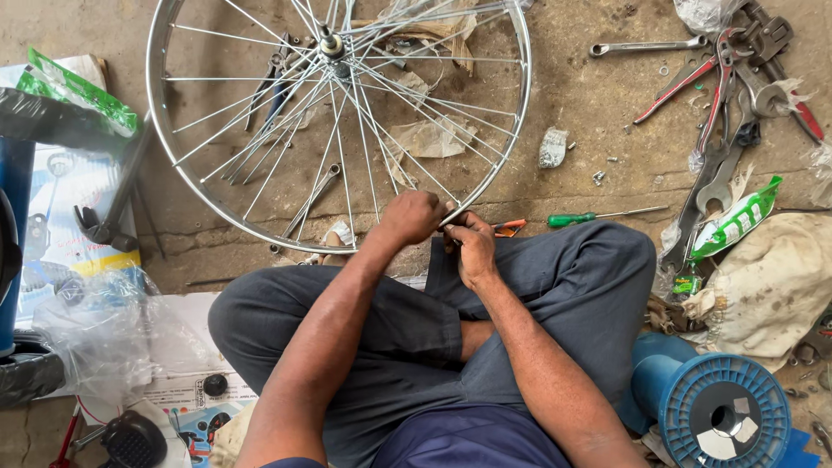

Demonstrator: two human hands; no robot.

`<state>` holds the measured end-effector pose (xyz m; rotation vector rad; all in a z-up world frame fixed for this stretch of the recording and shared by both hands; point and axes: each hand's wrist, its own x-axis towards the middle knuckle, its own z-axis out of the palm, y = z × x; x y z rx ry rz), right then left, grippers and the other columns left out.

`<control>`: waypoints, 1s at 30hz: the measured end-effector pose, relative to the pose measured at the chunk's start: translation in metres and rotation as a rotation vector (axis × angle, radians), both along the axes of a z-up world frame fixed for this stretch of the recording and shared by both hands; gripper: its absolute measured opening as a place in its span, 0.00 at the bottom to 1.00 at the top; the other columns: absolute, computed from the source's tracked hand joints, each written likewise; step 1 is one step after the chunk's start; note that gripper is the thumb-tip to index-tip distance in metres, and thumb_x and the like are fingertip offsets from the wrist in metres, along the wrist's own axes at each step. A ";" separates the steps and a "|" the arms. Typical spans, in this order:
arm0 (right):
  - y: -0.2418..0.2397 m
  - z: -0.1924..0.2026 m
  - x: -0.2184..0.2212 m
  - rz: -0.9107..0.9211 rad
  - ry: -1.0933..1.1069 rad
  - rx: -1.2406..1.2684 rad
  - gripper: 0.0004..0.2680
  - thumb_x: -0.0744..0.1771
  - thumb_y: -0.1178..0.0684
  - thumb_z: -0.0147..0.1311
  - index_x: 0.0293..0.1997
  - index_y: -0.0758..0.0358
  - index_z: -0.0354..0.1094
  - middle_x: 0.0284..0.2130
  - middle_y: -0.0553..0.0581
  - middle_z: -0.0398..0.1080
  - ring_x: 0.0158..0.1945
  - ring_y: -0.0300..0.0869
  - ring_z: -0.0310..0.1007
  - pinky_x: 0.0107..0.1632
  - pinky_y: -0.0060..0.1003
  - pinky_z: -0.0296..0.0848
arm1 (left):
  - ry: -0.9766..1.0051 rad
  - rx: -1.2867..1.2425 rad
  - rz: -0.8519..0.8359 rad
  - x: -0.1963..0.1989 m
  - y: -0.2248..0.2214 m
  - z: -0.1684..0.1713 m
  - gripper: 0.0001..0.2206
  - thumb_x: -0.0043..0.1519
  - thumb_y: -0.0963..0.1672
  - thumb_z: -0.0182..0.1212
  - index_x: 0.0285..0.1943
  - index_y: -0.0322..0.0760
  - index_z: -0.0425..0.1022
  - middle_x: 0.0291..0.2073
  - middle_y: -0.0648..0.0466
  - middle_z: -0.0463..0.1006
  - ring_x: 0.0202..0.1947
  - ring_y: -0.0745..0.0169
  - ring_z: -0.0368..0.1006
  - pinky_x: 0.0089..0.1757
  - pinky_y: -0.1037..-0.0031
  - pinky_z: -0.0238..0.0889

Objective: The person threads and tightens spokes onto a bicycle rim by hand while sitting on the floor, handling multiple individual spokes and adjusting their position around the hub and rim.

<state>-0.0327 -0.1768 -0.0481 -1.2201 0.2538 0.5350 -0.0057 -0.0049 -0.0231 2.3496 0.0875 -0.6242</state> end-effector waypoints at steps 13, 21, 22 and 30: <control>-0.001 0.003 0.002 -0.011 -0.075 0.065 0.03 0.64 0.64 0.51 0.35 0.68 0.70 0.25 0.54 0.70 0.27 0.38 0.67 0.34 0.34 0.66 | 0.064 -0.441 0.210 0.009 0.027 0.000 0.15 0.66 0.48 0.50 0.41 0.30 0.73 0.34 0.38 0.81 0.36 0.41 0.79 0.41 0.54 0.72; -0.001 0.002 0.001 0.072 -0.089 0.014 0.03 0.65 0.63 0.51 0.35 0.68 0.71 0.24 0.53 0.68 0.27 0.36 0.64 0.33 0.34 0.65 | -0.128 -0.019 -0.015 -0.007 0.013 -0.006 0.14 0.70 0.47 0.55 0.41 0.30 0.81 0.33 0.40 0.82 0.34 0.47 0.78 0.40 0.57 0.70; 0.000 0.002 0.001 0.081 -0.087 0.000 0.03 0.65 0.63 0.51 0.35 0.68 0.71 0.24 0.53 0.69 0.27 0.36 0.64 0.33 0.33 0.65 | -0.181 0.003 -0.008 -0.009 0.010 -0.006 0.15 0.70 0.47 0.56 0.40 0.31 0.81 0.33 0.40 0.82 0.34 0.45 0.77 0.40 0.56 0.69; -0.001 0.005 -0.006 0.076 -0.154 0.091 0.03 0.65 0.63 0.51 0.37 0.69 0.72 0.26 0.54 0.71 0.27 0.37 0.66 0.34 0.33 0.67 | 0.106 -0.257 0.065 -0.010 0.028 0.034 0.13 0.69 0.45 0.54 0.44 0.28 0.77 0.31 0.43 0.81 0.28 0.55 0.79 0.33 0.63 0.74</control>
